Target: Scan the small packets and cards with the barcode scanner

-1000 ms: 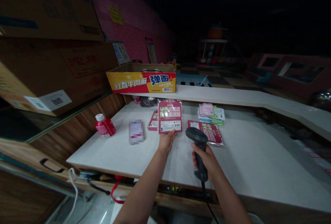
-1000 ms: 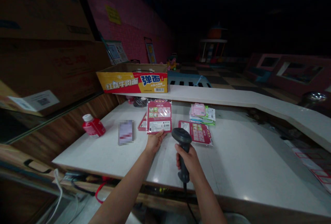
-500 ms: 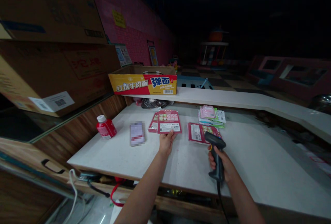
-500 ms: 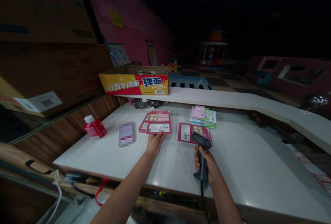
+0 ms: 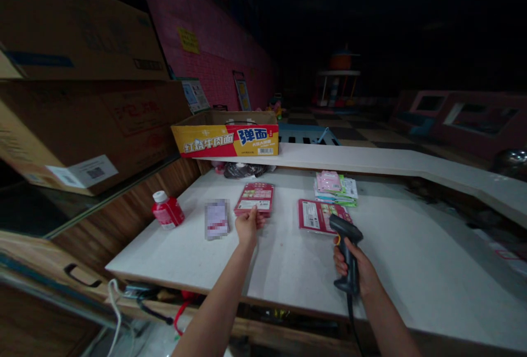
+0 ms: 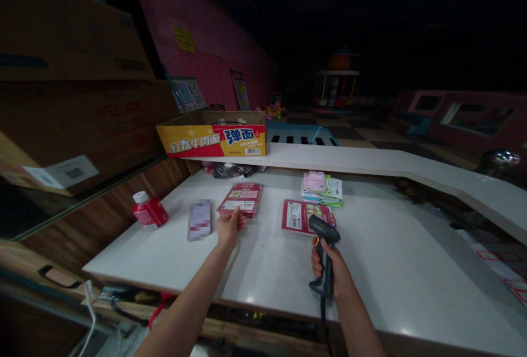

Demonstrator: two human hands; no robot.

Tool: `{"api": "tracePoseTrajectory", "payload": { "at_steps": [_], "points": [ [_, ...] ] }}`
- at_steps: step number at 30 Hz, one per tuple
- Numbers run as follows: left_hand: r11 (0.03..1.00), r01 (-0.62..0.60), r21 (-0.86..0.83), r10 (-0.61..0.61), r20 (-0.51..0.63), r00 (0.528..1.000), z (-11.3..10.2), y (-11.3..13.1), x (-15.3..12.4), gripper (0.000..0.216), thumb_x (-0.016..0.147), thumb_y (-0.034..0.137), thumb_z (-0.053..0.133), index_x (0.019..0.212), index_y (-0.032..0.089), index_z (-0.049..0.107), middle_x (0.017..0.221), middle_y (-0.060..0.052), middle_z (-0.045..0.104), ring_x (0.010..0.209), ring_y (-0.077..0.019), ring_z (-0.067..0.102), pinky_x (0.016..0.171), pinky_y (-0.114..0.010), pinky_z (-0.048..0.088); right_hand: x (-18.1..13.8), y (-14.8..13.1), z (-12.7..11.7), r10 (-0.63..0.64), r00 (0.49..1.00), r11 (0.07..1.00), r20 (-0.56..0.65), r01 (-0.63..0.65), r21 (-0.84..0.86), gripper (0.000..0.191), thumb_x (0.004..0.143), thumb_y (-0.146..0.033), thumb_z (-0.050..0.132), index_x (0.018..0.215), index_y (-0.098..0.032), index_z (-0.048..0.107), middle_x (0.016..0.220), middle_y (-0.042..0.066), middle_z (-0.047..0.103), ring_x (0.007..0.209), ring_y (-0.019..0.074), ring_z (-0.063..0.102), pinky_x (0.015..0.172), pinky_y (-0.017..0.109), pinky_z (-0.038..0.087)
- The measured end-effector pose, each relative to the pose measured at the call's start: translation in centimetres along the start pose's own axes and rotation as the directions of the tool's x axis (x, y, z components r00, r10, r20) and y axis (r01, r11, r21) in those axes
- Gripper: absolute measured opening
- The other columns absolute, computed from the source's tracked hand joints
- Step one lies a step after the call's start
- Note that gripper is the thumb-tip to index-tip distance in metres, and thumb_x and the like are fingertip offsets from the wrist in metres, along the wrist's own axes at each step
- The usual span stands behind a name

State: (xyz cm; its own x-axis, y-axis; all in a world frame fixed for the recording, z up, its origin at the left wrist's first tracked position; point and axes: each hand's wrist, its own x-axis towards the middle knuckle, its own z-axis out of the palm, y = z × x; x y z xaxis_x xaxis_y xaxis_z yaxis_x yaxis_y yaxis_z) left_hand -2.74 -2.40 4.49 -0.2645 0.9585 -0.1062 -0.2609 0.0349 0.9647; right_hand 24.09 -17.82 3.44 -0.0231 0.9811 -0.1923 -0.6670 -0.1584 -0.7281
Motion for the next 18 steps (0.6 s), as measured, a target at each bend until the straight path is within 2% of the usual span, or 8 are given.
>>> {"api": "tracePoseTrajectory", "payload": {
  "at_steps": [1, 3, 5, 7, 9, 11, 14, 18],
  "points": [
    [0.993, -0.023, 0.112, 0.025, -0.019, 1.000, -0.5, 0.1, -0.3, 0.045, 0.075, 0.057, 0.066, 0.059, 0.016, 0.057, 0.053, -0.004, 0.061, 0.045, -0.0147, 0.056, 0.046, -0.026, 0.044, 0.0, 0.0, 0.0, 0.003, 1.000, 1.000, 0.003, -0.003, 0.000, 0.042, 0.069, -0.052, 0.078, 0.087, -0.020, 0.058, 0.053, -0.007, 0.048, 0.038, 0.0066, 0.039, 0.035, 0.018, 0.030],
    [0.924, -0.142, 0.356, 0.160, -0.021, 0.987, -1.3, 0.3, -0.9, 0.049, 0.081, 0.059, 0.057, 0.055, 0.018, 0.054, 0.048, -0.003, 0.056, 0.044, -0.0150, 0.051, 0.047, -0.027, 0.040, -0.1, 0.0, 0.0, -0.001, 1.000, 1.000, 0.000, 0.001, 0.004, 0.040, 0.070, -0.051, 0.077, 0.087, -0.020, 0.058, 0.054, -0.006, 0.048, 0.038, 0.0065, 0.039, 0.036, 0.018, 0.031],
    [0.749, -0.323, 0.579, 0.349, 0.071, 0.935, -1.7, 0.9, -1.3, 0.043, 0.085, 0.052, 0.055, 0.058, 0.018, 0.058, 0.054, -0.004, 0.059, 0.054, -0.0180, 0.055, 0.058, -0.030, 0.045, -0.2, -0.1, 0.0, -0.003, 1.000, 1.000, -0.005, 0.003, 0.010, 0.040, 0.070, -0.050, 0.077, 0.087, -0.020, 0.059, 0.054, -0.006, 0.049, 0.038, 0.0066, 0.039, 0.036, 0.018, 0.031],
    [0.511, -0.488, 0.708, 0.476, 0.241, 0.846, -1.8, 1.6, -1.4, 0.025, 0.082, 0.040, 0.061, 0.072, 0.019, 0.068, 0.073, -0.008, 0.066, 0.076, -0.0234, 0.061, 0.076, -0.036, 0.047, -0.3, -0.1, 0.1, -0.003, 1.000, 1.000, -0.010, 0.003, 0.017, 0.039, 0.070, -0.049, 0.078, 0.087, -0.020, 0.059, 0.054, -0.006, 0.049, 0.039, 0.0070, 0.039, 0.036, 0.018, 0.031],
    [0.319, -0.579, 0.750, 0.482, 0.398, 0.781, -1.6, 2.1, -1.0, 0.016, 0.076, 0.030, 0.069, 0.088, 0.021, 0.074, 0.097, -0.011, 0.069, 0.098, -0.0296, 0.059, 0.092, -0.043, 0.042, -0.4, -0.2, 0.2, -0.004, 1.000, 1.000, -0.015, 0.005, 0.025, 0.038, 0.070, -0.048, 0.078, 0.087, -0.020, 0.060, 0.055, -0.006, 0.049, 0.039, 0.0072, 0.040, 0.036, 0.018, 0.031],
    [0.219, -0.610, 0.762, 0.425, 0.488, 0.762, -1.3, 2.3, -0.4, 0.023, 0.073, 0.024, 0.071, 0.095, 0.024, 0.075, 0.112, -0.013, 0.067, 0.111, -0.0344, 0.054, 0.101, -0.050, 0.034, -0.6, -0.2, 0.3, -0.011, 1.000, 0.999, -0.029, 0.013, 0.040, 0.036, 0.071, -0.047, 0.077, 0.086, -0.019, 0.060, 0.055, -0.006, 0.049, 0.039, 0.0066, 0.039, 0.036, 0.018, 0.031],
    [0.221, -0.598, 0.770, 0.400, 0.488, 0.776, -1.1, 1.9, 0.6, 0.021, 0.078, 0.020, 0.066, 0.095, 0.026, 0.077, 0.112, -0.013, 0.068, 0.116, -0.0353, 0.052, 0.109, -0.056, 0.022, -0.6, -0.2, 0.4, -0.016, 0.999, 0.999, -0.042, 0.018, 0.047, 0.037, 0.070, -0.047, 0.078, 0.085, -0.019, 0.060, 0.054, -0.006, 0.048, 0.038, 0.0059, 0.038, 0.036, 0.017, 0.030],
    [0.397, -0.567, 0.722, 0.446, 0.389, 0.806, -1.3, 1.1, 1.4, 0.022, 0.077, 0.017, 0.065, 0.091, 0.026, 0.078, 0.111, -0.011, 0.069, 0.113, -0.0334, 0.054, 0.109, -0.055, 0.023, -0.6, -0.2, 0.5, -0.027, 0.999, 0.999, -0.040, 0.028, 0.035, 0.038, 0.069, -0.048, 0.078, 0.085, -0.019, 0.060, 0.054, -0.006, 0.047, 0.038, 0.0064, 0.036, 0.035, 0.018, 0.030]
  ]
}}
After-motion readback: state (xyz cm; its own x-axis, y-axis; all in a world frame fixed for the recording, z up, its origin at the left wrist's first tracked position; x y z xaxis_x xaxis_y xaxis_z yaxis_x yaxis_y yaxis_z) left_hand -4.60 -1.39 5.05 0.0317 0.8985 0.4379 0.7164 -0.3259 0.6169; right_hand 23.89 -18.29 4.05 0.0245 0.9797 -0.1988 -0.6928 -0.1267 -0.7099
